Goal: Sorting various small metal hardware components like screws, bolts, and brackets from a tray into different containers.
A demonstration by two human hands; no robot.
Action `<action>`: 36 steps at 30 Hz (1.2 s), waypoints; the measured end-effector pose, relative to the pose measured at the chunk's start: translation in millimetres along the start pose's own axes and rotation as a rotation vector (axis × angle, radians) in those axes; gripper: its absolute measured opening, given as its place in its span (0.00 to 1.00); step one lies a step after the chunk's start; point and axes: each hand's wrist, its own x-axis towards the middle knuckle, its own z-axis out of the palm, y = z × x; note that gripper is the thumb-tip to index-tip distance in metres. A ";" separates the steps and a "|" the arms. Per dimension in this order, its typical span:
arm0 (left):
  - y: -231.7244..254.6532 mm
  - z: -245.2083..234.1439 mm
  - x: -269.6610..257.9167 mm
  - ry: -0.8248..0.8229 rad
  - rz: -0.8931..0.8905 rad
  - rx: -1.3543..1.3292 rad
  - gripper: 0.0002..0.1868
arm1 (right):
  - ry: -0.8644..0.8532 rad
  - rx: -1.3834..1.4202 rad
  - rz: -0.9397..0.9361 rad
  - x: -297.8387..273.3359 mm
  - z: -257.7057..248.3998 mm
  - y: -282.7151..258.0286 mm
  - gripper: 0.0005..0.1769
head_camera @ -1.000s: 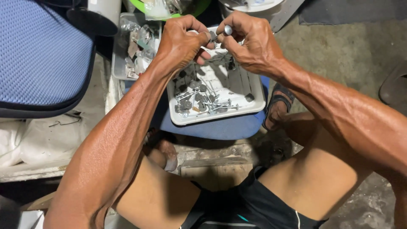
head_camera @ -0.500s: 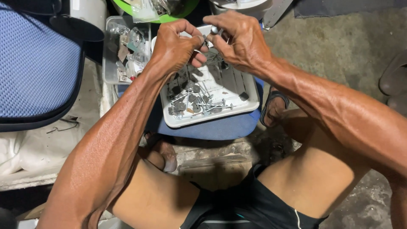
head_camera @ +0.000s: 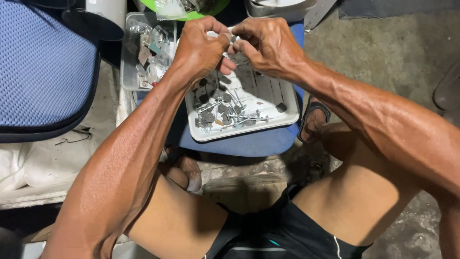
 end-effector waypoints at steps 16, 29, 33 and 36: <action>-44.4 -18.0 11.5 -0.043 -0.120 1.039 0.18 | -0.227 -0.366 -0.047 -8.5 18.3 20.9 0.15; -21.8 -24.1 -13.2 -0.065 -0.118 -0.391 0.03 | -0.004 0.234 0.053 2.6 -5.9 -22.4 0.06; -55.3 -19.1 6.6 0.069 0.180 0.528 0.09 | 0.069 0.152 0.102 0.0 -7.8 -9.9 0.04; -96.9 -12.9 30.7 0.033 0.330 0.850 0.03 | 0.027 0.037 0.017 -7.7 -7.7 -3.9 0.03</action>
